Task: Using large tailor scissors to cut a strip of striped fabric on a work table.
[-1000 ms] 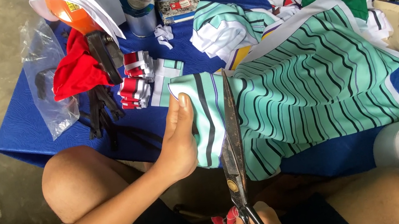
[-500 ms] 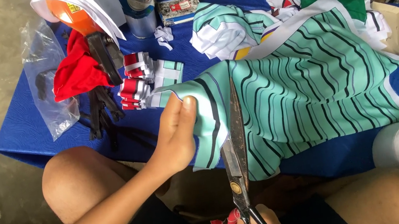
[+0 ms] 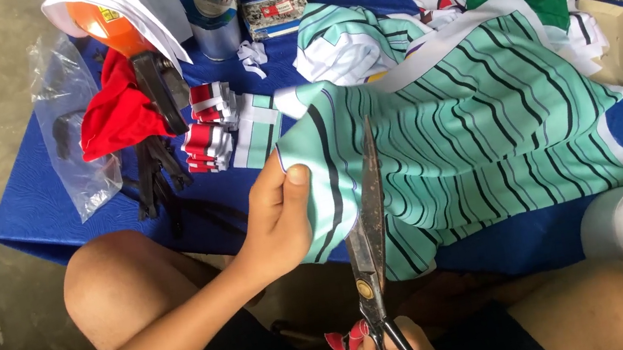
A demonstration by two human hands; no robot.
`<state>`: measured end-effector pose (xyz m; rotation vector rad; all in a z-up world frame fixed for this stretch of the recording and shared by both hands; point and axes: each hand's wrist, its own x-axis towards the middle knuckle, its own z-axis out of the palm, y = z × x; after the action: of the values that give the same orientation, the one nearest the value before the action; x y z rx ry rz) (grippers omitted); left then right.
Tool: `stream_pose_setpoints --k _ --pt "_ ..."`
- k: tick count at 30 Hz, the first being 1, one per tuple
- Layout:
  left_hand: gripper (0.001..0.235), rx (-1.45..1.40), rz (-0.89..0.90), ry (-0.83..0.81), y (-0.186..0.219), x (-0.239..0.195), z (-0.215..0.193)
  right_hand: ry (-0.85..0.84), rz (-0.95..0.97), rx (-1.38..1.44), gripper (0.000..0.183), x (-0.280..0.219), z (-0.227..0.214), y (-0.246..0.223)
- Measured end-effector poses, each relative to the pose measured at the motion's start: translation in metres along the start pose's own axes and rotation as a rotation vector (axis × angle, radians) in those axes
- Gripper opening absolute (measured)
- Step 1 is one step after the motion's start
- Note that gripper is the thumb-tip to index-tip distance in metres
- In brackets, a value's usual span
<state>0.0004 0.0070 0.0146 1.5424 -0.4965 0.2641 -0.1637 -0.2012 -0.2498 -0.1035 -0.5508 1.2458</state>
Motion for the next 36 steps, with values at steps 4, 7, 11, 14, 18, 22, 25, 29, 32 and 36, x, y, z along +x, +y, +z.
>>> stream_pose_setpoints --k 4,7,11,14,18,22,25,29,32,36 --pt "0.051 -0.078 -0.148 0.044 -0.002 -0.002 0.002 -0.059 0.087 0.053 0.033 -0.003 -0.009 0.001" --pt "0.031 -0.102 -0.123 0.067 -0.005 -0.004 0.004 -0.188 0.145 -0.115 0.039 -0.015 -0.049 0.010" --pt "0.019 -0.163 -0.026 0.034 0.003 0.004 0.003 -0.188 0.124 -0.126 0.044 -0.003 -0.028 -0.013" --pt "0.043 -0.326 -0.178 -0.021 0.013 0.004 0.005 -0.187 0.088 -0.134 0.054 0.010 -0.001 -0.024" --pt "0.018 -0.233 -0.272 -0.031 0.013 0.014 0.003 0.022 -0.193 -0.246 0.054 0.032 0.040 -0.034" --pt "0.039 -0.150 -0.331 -0.028 -0.019 0.019 0.005 -0.304 -0.158 0.053 0.072 0.042 -0.006 -0.030" --pt "0.023 -0.382 -0.643 0.121 -0.050 0.024 0.006 -0.129 -0.181 0.219 0.034 0.038 -0.004 -0.018" --pt "0.026 -0.428 -0.735 0.314 -0.084 0.054 -0.011 0.518 -0.462 -0.031 0.062 0.025 0.045 0.007" --pt "0.035 -0.344 -0.638 0.421 -0.117 0.069 -0.025 -0.023 -0.109 0.088 0.039 -0.015 0.002 -0.010" --pt "0.024 0.186 -0.687 0.052 -0.118 0.066 -0.033 0.579 -0.324 -0.347 0.009 0.009 0.116 -0.097"
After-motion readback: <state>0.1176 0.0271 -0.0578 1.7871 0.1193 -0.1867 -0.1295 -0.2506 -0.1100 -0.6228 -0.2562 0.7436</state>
